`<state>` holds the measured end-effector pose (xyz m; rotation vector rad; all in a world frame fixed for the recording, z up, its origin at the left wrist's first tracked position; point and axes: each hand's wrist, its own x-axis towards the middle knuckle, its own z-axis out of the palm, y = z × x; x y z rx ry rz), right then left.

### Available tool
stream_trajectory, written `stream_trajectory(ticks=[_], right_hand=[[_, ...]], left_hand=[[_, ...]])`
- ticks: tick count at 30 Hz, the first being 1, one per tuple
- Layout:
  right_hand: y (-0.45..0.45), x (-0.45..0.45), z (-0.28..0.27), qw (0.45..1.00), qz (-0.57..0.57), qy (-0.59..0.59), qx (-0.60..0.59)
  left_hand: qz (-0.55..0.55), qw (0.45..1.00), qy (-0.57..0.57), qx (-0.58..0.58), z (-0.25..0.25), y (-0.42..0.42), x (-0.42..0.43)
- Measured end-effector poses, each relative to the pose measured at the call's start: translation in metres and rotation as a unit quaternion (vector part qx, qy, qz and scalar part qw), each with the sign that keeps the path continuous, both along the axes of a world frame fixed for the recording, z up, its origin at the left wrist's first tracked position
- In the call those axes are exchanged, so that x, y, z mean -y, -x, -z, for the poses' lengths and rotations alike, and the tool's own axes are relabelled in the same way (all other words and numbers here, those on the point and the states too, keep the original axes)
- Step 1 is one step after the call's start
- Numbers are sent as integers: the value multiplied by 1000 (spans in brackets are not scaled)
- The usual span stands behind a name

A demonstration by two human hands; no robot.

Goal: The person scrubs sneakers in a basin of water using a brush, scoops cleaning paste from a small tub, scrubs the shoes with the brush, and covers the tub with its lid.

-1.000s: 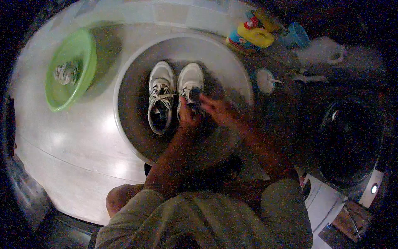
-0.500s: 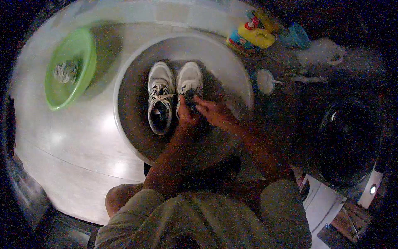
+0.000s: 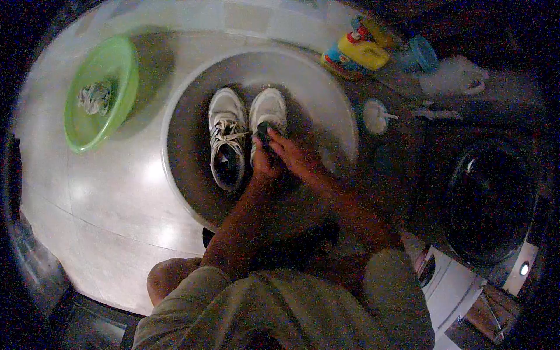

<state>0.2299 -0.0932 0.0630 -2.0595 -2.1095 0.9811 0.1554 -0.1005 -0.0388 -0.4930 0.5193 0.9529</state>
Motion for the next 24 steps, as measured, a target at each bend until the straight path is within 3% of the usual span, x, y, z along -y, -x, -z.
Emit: stream_trajectory(ticks=[4,6,10,12,17,21,24], right_hand=[[-6,-53,37,992,53,-43,-101],[-9,-64,24,996,44,-72,42],[-13,-24,1,993,28,-102,-56],[-8,1,-14,999,-34,34,0],[-15,-53,51,998,13,-63,18],[-15,-65,38,994,82,-60,28],[-16,-23,53,997,45,-69,-9]], left_hand=[[20,1000,-3,-12,-5,1,-2],[25,999,28,7,6,-1,-4],[-10,1000,10,-12,10,-5,-4],[-25,997,-18,-68,3,-4,-3],[1,1000,-31,7,8,-5,-1],[0,999,-45,10,8,-4,-4],[-28,998,-51,-34,-3,1,-9]])
